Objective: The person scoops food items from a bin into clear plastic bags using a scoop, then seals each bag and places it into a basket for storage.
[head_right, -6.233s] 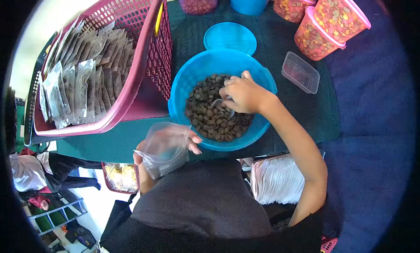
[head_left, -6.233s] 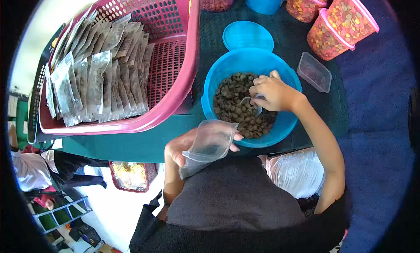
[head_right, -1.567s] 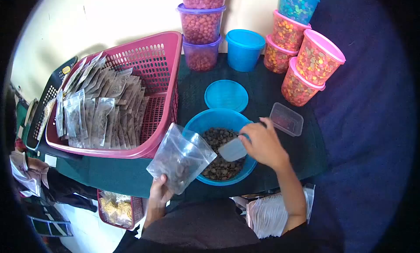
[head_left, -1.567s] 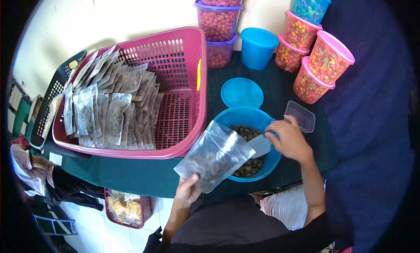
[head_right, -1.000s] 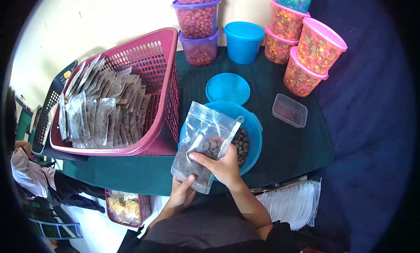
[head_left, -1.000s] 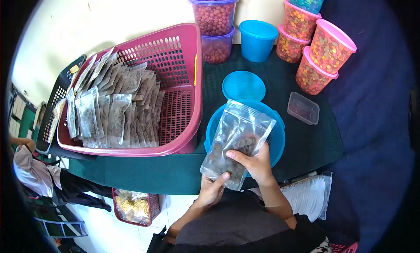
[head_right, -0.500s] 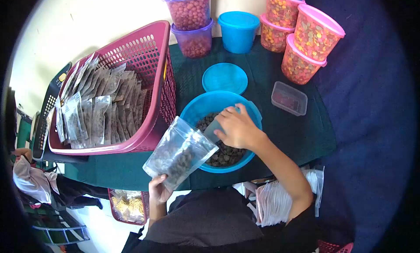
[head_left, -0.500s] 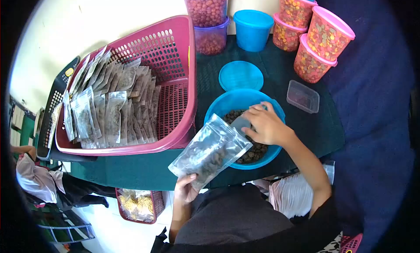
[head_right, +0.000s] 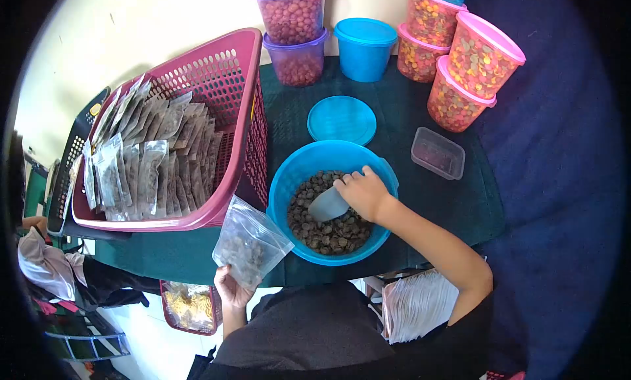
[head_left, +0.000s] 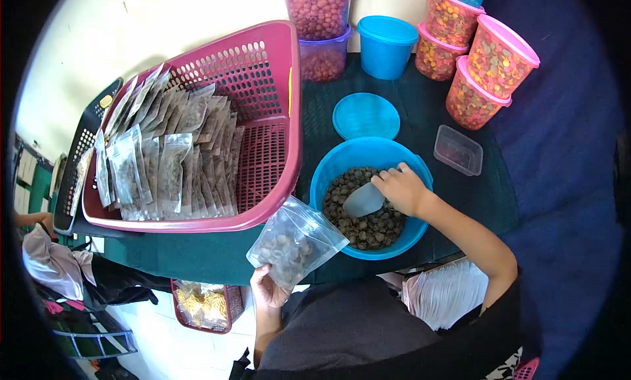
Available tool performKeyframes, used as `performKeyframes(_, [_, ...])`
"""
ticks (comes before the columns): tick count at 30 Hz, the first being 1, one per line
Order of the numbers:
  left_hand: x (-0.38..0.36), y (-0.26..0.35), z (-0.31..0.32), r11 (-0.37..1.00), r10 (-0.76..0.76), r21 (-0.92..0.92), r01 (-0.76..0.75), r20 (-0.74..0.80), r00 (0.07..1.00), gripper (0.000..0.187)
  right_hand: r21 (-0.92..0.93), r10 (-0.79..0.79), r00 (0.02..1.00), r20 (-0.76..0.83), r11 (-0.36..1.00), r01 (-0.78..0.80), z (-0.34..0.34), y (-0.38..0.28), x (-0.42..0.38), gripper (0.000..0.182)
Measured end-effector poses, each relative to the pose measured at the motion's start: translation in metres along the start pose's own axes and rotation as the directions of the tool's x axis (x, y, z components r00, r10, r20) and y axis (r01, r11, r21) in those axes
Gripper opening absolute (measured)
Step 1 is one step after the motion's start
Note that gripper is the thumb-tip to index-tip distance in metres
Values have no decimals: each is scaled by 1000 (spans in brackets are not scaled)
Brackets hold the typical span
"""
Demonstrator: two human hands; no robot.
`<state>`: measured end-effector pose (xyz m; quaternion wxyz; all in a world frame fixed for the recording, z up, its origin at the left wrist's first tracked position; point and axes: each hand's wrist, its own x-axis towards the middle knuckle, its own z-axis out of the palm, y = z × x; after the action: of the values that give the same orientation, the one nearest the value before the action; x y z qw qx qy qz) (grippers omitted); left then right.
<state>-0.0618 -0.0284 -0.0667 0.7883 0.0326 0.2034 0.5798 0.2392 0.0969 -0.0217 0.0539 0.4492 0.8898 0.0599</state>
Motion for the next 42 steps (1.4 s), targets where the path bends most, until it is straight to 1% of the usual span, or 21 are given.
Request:
performKeyframes(1, [0, -1, 4, 999, 21, 29, -21, -6, 1000, 64, -1, -7, 1000, 5, 1000, 7, -3, -2, -4, 28])
performKeyframes(3, [1, -3, 5, 998, 41, 54, -40, -20, 999, 64, 27, -35, 988, -147, 999, 40, -14, -6, -15, 24])
performKeyframes(6, [5, -4, 1, 997, 31, 70, -30, -25, 999, 63, 75, 2, 983, -185, 997, 12, -27, -15, -28, 29])
performKeyframes(7, [5, -4, 1, 998, 12, 61, -11, -21, 1000, 62, 79, 5, 983, -182, 997, 10, -32, -17, -32, 29])
performKeyframes(8, [7, -3, 0, 999, -6, 54, 7, -15, 1000, 62, 115, 45, 985, -168, 993, -26, -38, -20, -34, 31])
performKeyframes(10, [10, -3, 1, 999, -5, 50, 5, -8, 1000, 61, 151, 88, 984, -152, 986, -65, -46, -23, -40, 33])
performKeyframes(12, [12, -2, 1, 999, -6, 47, 6, -4, 1000, 61, 304, 191, 966, -174, 944, -131, -49, -26, -44, 36])
performKeyframes(16, [18, -1, -3, 997, -28, 67, 29, -10, 1000, 61, 354, 243, 952, -188, 921, -165, -50, -26, -45, 36])
performKeyframes(18, [21, -1, -3, 997, -46, 66, 47, -13, 999, 61, 387, 286, 947, -148, 898, -211, -48, -25, -38, 38])
performKeyframes(22, [26, -3, 2, 994, -49, 97, 52, -25, 998, 61, 404, 341, 928, -147, 878, -258, -40, -21, -27, 36])
performKeyframes(24, [27, -3, 1, 992, -53, 110, 54, -12, 999, 60, 376, 351, 915, -198, 889, -260, -35, -17, -20, 31])
performKeyframes(27, [27, -2, 0, 991, -61, 120, 63, -18, 998, 59, 358, 376, 913, -160, 884, -301, -24, -14, -8, 26])
performKeyframes(31, [27, -2, 0, 981, -57, 186, 57, -6, 998, 58, 331, 371, 918, -143, 892, -309, -19, -13, 4, 24])
performKeyframes(32, [27, -3, 0, 979, -48, 199, 50, -13, 999, 57, 270, 355, 921, -162, 914, -305, -18, -13, 7, 22])
performKeyframes(33, [28, -3, 5, 972, -79, 224, 70, 32, 996, 57, 204, 338, 924, -181, 932, -301, -19, -13, 10, 20])
performKeyframes(34, [29, -4, 5, 971, -80, 228, 69, 42, 996, 57, 201, 343, 920, -189, 931, -306, -22, -14, 14, 20])
performKeyframes(36, [29, -3, 2, 968, -85, 240, 76, 29, 996, 57, 61, 281, 952, -123, 959, -276, -29, -16, 26, 16])
performKeyframes(37, [30, -3, 1, 979, -125, 168, 114, 55, 991, 59, 27, 285, 942, -179, 958, -284, -24, -19, 33, 12])
performKeyframes(38, [31, -3, 2, 978, -124, 175, 110, 73, 990, 59, 20, 290, 937, -194, 956, -292, -20, -21, 39, 12])
performKeyframes(40, [31, -1, 3, 988, -143, 81, 135, 105, 984, 59, -136, 185, 898, -399, 957, -258, -15, -23, 48, 14])
performKeyframes(42, [33, 1, 2, 989, -139, 63, 132, 113, 984, 57, -121, 164, 890, -425, 964, -236, -14, -19, 53, 17])
